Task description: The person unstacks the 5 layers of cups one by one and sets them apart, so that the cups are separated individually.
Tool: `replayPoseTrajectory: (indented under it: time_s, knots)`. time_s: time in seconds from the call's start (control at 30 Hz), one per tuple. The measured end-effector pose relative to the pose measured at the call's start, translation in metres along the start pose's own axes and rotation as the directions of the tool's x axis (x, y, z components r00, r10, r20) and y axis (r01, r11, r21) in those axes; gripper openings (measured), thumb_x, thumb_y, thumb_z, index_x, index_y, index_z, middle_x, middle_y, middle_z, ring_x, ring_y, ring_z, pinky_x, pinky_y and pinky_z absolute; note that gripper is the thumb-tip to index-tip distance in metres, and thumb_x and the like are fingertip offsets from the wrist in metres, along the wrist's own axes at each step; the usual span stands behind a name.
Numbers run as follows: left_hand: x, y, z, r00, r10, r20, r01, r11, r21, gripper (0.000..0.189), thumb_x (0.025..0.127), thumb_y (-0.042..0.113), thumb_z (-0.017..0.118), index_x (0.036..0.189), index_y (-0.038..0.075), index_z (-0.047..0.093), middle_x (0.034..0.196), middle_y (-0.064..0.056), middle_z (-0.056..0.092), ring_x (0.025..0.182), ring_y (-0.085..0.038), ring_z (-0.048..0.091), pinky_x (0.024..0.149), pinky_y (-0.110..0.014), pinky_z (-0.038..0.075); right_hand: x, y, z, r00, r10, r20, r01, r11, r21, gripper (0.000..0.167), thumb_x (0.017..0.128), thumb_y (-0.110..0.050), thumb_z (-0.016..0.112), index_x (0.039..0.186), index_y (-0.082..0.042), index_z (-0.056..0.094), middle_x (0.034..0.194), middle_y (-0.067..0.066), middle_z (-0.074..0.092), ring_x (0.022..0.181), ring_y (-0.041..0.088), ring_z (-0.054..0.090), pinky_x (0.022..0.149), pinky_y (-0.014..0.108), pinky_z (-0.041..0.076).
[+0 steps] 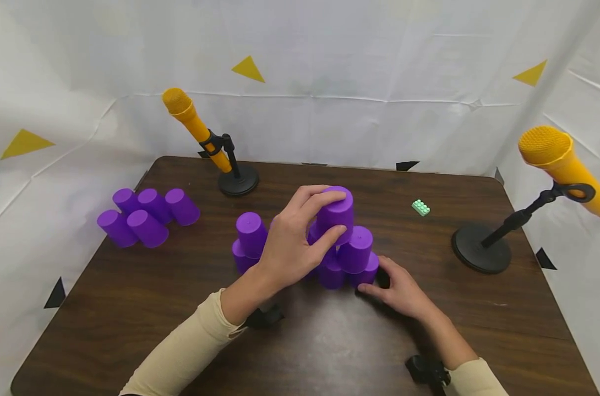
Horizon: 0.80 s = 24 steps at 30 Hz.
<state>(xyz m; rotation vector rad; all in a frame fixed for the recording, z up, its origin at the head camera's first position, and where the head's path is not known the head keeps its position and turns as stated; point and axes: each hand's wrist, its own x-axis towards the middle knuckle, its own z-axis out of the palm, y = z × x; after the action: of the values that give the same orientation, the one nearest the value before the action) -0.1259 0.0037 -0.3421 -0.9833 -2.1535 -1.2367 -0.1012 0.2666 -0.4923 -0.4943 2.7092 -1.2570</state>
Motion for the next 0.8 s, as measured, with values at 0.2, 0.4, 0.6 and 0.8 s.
replayPoseTrajectory:
  time_s: [0.2, 0.4, 0.6, 0.8]
  knots:
    - [-0.021, 0.005, -0.042, 0.988, 0.003, -0.153, -0.009, 0.999, -0.042, 0.042, 0.086, 0.016, 0.076, 0.125, 0.013, 0.062, 0.129, -0.006, 0.056, 0.106, -0.014, 0.06, 0.083, -0.025, 0.051, -0.002, 0.002, 0.002, 1.0, 0.01, -0.023, -0.011, 1.0, -0.025, 0.063, 0.084, -0.029, 0.079, 0.136, -0.006, 0.053, 0.132, 0.018, 0.059, 0.126, 0.041, 0.049, 0.102, 0.062, 0.036]
    - [-0.049, 0.003, -0.096, 0.943, -0.049, -0.328, 0.038, 0.998, -0.042, 0.041, 0.078, -0.003, 0.077, 0.117, 0.0, 0.065, 0.122, -0.017, 0.06, 0.107, -0.027, 0.058, 0.086, -0.029, 0.054, -0.007, 0.001, 0.003, 1.0, 0.021, -0.021, -0.021, 0.999, -0.031, 0.066, 0.084, -0.03, 0.079, 0.137, -0.005, 0.051, 0.134, 0.019, 0.057, 0.127, 0.042, 0.048, 0.101, 0.063, 0.036]
    - [-0.075, -0.03, -0.137, 0.873, -0.155, -0.462, 0.242, 0.961, 0.136, 0.041, 0.071, -0.013, 0.079, 0.11, -0.007, 0.067, 0.114, -0.023, 0.062, 0.103, -0.029, 0.059, 0.082, -0.02, 0.052, -0.008, 0.001, 0.003, 0.999, 0.026, -0.038, -0.027, 0.999, -0.025, 0.063, 0.084, -0.03, 0.079, 0.135, -0.005, 0.053, 0.131, 0.019, 0.059, 0.126, 0.042, 0.049, 0.1, 0.062, 0.037]
    - [-0.114, -0.123, -0.159, 0.825, -0.252, -0.506, 0.423, 0.868, 0.258, 0.043, 0.071, 0.002, 0.086, 0.112, 0.006, 0.07, 0.112, -0.01, 0.064, 0.104, -0.02, 0.06, 0.076, -0.029, 0.057, -0.008, 0.001, 0.003, 0.998, 0.043, -0.036, -0.044, 0.999, -0.027, 0.063, 0.084, -0.029, 0.079, 0.135, -0.004, 0.053, 0.132, 0.02, 0.058, 0.126, 0.042, 0.049, 0.1, 0.063, 0.037]
